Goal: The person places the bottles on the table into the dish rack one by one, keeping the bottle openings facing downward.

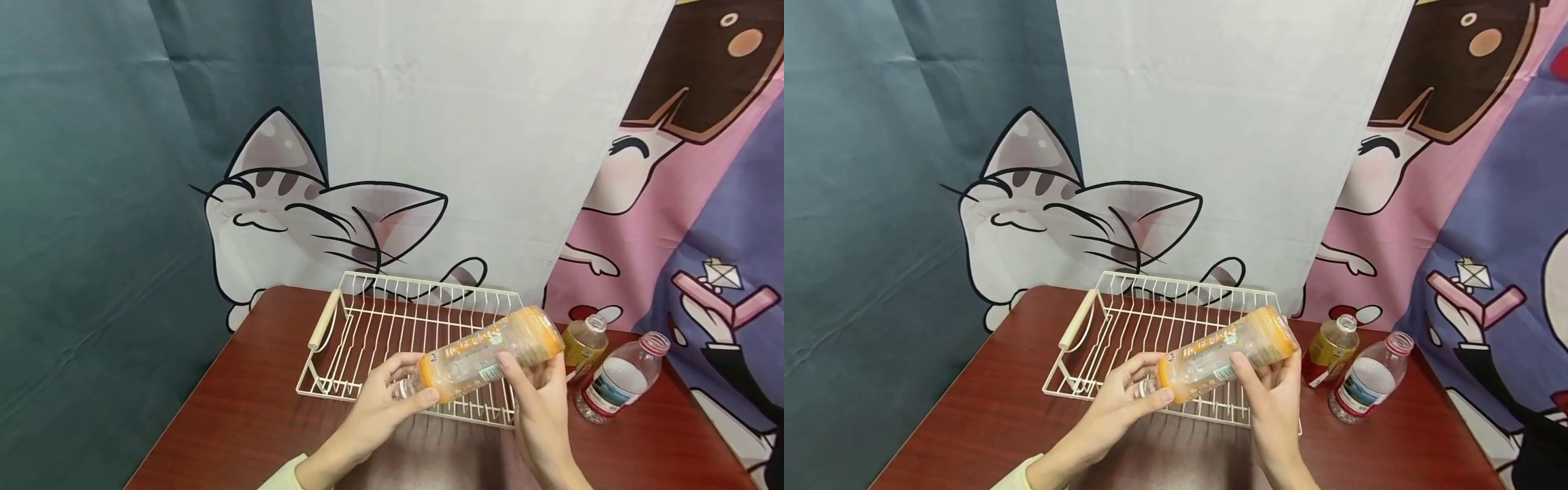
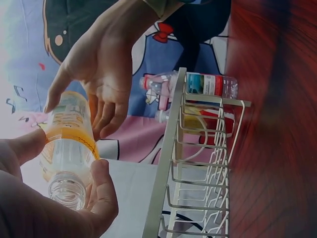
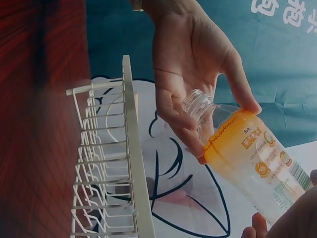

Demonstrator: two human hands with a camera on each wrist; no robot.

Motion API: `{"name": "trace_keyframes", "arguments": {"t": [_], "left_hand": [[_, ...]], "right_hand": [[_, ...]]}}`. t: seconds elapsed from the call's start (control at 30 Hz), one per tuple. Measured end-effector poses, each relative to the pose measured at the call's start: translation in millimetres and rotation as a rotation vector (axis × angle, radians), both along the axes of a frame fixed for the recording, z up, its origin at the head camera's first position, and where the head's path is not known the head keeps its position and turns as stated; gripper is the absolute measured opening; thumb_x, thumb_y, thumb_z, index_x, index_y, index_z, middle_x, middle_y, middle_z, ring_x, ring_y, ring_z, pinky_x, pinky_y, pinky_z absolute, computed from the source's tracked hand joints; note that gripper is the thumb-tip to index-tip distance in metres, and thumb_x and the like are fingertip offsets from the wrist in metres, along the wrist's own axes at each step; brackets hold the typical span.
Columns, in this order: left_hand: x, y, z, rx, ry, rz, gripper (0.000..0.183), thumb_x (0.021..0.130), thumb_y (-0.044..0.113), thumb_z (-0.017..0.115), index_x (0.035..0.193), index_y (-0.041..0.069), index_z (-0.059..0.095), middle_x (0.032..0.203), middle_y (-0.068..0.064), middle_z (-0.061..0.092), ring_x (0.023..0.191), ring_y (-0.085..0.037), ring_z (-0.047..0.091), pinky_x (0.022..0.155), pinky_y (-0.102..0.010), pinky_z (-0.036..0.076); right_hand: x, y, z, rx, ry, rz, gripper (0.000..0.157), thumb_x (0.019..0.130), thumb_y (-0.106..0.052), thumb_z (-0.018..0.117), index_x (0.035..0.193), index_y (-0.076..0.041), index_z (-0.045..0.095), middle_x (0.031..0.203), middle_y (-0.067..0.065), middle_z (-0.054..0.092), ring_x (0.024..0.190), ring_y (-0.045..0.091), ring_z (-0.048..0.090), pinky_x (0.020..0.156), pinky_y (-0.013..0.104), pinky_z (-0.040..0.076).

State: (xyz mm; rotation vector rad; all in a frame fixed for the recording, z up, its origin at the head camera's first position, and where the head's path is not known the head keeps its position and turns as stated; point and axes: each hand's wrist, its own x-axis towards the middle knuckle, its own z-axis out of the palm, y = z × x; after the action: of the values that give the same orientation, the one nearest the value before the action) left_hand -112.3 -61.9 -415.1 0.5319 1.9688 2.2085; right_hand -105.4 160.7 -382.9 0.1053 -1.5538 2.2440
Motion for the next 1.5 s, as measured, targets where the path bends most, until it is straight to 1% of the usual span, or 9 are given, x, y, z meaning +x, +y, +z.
{"name": "trace_keyframes", "arguments": {"t": [0.17, 0.57, 0.9, 1.1, 1.2, 1.27, 1.37, 1.43, 1.5], "left_hand": [[0.4, 1, -0.5, -0.007, 0.002, 0.011, 0.059, 0.098, 0.024, 0.085, 0.143, -0.005, 0.061, 0.134, -0.016, 0.067, 0.125, -0.027, 0.064, 0.106, -0.032, 0.055], [5.6, 1, -0.4, 0.005, -0.035, 0.02, 0.062, 0.099, 0.024, 0.083, 0.146, -0.004, 0.055, 0.136, -0.019, 0.064, 0.123, -0.03, 0.071, 0.098, -0.033, 0.061], [12.2, -13, -5.3, -0.162, 0.175, 0.203, 0.048, 0.106, 0.017, 0.074, 0.15, 0.004, 0.06, 0.143, -0.018, 0.068, 0.118, -0.024, 0.074, 0.099, -0.033, 0.062], [15.1, -24, -11.3, -0.322, 0.309, 0.414, 0.038, 0.102, 0.02, 0.08, 0.139, 0.017, 0.072, 0.128, 0.004, 0.076, 0.098, -0.011, 0.073, 0.083, -0.031, 0.062], [11.1, -34, -15.4, -0.422, 0.419, 0.509, 0.037, 0.101, 0.022, 0.082, 0.136, 0.022, 0.074, 0.129, 0.008, 0.075, 0.092, -0.009, 0.071, 0.077, -0.032, 0.061], [6.5, -43, -18.0, -0.515, 0.498, 0.567, 0.04, 0.099, 0.025, 0.083, 0.138, 0.022, 0.074, 0.133, 0.008, 0.074, 0.101, -0.013, 0.073, 0.084, -0.038, 0.062], [-1.0, -58, -21.2, -0.669, 0.572, 0.619, 0.053, 0.095, 0.034, 0.086, 0.144, 0.017, 0.072, 0.146, 0.001, 0.069, 0.128, -0.024, 0.069, 0.106, -0.053, 0.057], [-5.4, -69, -23.0, -0.783, 0.569, 0.638, 0.067, 0.092, 0.042, 0.088, 0.15, 0.013, 0.069, 0.155, -0.003, 0.064, 0.144, -0.031, 0.06, 0.115, -0.063, 0.048], [-8.8, -78, -24.4, -0.879, 0.54, 0.65, 0.083, 0.087, 0.049, 0.09, 0.155, 0.009, 0.064, 0.161, -0.01, 0.059, 0.15, -0.037, 0.053, 0.117, -0.069, 0.043]], "right_hand": [[-4.7, -5, 5.3, 0.038, 0.0, -0.003, 0.055, 0.104, 0.011, 0.061, 0.151, -0.014, 0.047, 0.137, 0.006, 0.065, 0.123, 0.017, 0.067, 0.104, 0.027, 0.056], [-17.4, -17, 19.0, 0.102, -0.007, 0.052, 0.054, 0.106, 0.005, 0.063, 0.154, -0.014, 0.046, 0.14, 0.012, 0.067, 0.123, 0.022, 0.072, 0.098, 0.034, 0.063], [-36.2, -23, 33.6, 0.129, 0.077, 0.063, 0.055, 0.103, 0.006, 0.064, 0.152, -0.01, 0.046, 0.135, 0.011, 0.069, 0.117, 0.022, 0.072, 0.098, 0.032, 0.062], [-49.0, -35, 44.0, 0.129, 0.107, 0.078, 0.056, 0.101, 0.006, 0.065, 0.151, -0.009, 0.046, 0.132, 0.009, 0.07, 0.116, 0.022, 0.073, 0.096, 0.033, 0.062], [-52.8, -42, 49.9, 0.139, 0.117, 0.082, 0.058, 0.099, 0.003, 0.067, 0.152, -0.008, 0.046, 0.132, 0.009, 0.069, 0.115, 0.022, 0.073, 0.094, 0.033, 0.062], [-55.4, -46, 54.4, 0.156, 0.127, 0.088, 0.059, 0.099, 0.001, 0.068, 0.153, -0.007, 0.046, 0.132, 0.01, 0.069, 0.115, 0.021, 0.072, 0.094, 0.033, 0.062], [-62.0, -52, 60.1, 0.191, 0.139, 0.092, 0.061, 0.098, -0.002, 0.071, 0.154, -0.006, 0.047, 0.133, 0.012, 0.069, 0.115, 0.022, 0.071, 0.093, 0.033, 0.063], [-67.3, -55, 62.6, 0.219, 0.137, 0.092, 0.061, 0.098, -0.004, 0.072, 0.154, -0.007, 0.047, 0.134, 0.012, 0.068, 0.115, 0.022, 0.071, 0.092, 0.033, 0.063], [-72.7, -59, 64.9, 0.233, 0.13, 0.094, 0.061, 0.098, -0.005, 0.074, 0.154, -0.007, 0.048, 0.134, 0.013, 0.068, 0.114, 0.022, 0.07, 0.091, 0.034, 0.063]]}}
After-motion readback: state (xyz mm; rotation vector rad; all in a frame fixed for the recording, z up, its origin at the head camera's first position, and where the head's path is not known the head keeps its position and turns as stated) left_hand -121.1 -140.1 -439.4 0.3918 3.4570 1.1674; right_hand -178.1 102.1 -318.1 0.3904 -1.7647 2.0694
